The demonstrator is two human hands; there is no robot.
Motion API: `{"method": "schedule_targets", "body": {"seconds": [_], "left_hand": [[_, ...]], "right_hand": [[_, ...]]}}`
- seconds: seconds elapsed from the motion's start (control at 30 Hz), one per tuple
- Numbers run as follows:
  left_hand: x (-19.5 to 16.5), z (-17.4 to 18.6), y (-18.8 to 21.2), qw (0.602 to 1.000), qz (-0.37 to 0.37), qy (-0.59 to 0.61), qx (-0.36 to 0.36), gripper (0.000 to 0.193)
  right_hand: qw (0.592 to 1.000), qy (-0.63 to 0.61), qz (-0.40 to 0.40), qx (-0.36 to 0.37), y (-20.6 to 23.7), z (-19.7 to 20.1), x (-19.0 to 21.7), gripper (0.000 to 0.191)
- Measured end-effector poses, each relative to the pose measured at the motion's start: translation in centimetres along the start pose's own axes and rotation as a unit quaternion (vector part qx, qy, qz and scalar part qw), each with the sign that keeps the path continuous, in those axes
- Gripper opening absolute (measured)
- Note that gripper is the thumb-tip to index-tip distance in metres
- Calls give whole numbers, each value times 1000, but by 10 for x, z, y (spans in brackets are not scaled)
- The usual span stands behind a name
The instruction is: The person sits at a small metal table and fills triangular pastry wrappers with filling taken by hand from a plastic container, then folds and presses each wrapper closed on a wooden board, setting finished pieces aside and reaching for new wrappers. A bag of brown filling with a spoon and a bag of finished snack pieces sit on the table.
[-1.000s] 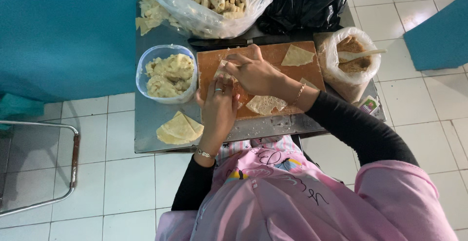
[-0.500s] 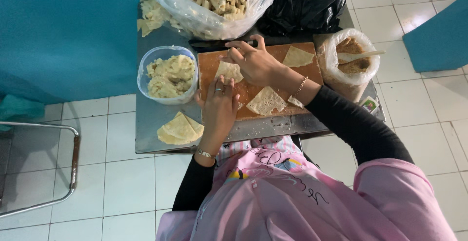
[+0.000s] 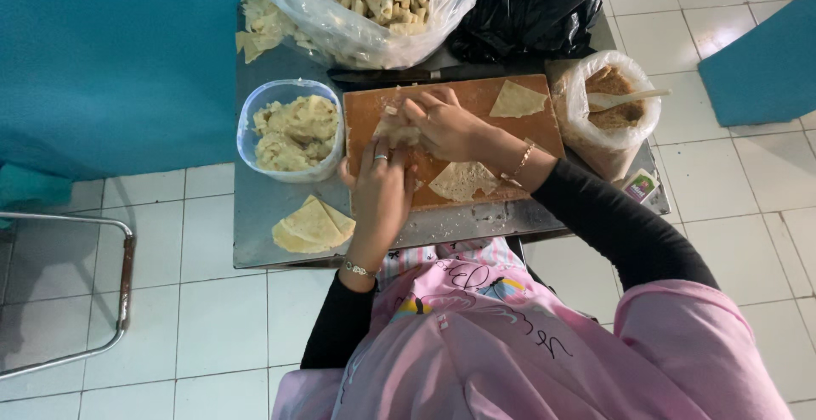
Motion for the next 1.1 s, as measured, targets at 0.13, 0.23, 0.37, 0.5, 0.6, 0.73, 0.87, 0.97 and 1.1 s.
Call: {"method": "schedule_targets", "body": {"seconds": [0.13, 0.23, 0.37, 0.5, 0.6, 0.73, 0.87, 0.97, 1.1], "left_hand": [[0, -1, 1, 1000, 6, 5, 16, 42], [-2, -3, -1, 1000, 5, 1, 6, 44], [-2, -4, 0, 1000, 0, -19, -13, 44], [0, -6, 0, 1000, 1, 8, 6, 44], [1, -7, 2, 1000, 3, 15, 9, 42], [0, -9, 2, 1000, -4, -2, 2, 38], [0, -7, 1, 1000, 0, 4, -7, 39], [0, -5, 0, 1000, 1, 10, 12, 38], [1, -1, -2, 1000, -3, 7, -3, 42]], "right_hand": [[995, -97, -4, -36, 3, 7, -7, 44], [989, -138, -36, -44, 3, 21, -8, 35], [994, -75, -65, -43, 1, 21, 3, 27], [998, 38, 32, -42, 1, 16, 14, 40], [996, 85, 33, -9, 4, 9, 15, 53], [986, 163, 38, 20, 6, 2, 15, 54], [970, 232, 71, 9, 2, 4, 16, 47], [957, 277, 83, 32, 0, 12, 15, 46], [985, 172, -4, -23, 1, 31, 8, 48]]}}
Point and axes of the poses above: each hand's wrist, its own y-axis away from the middle knuckle, its own z-axis out of the back of the hand, x = y × z, the point moved 3 cm from there along -y, towards the middle knuckle, and after that the axes turned 12 degrees about -y, right-handed, at the moved point
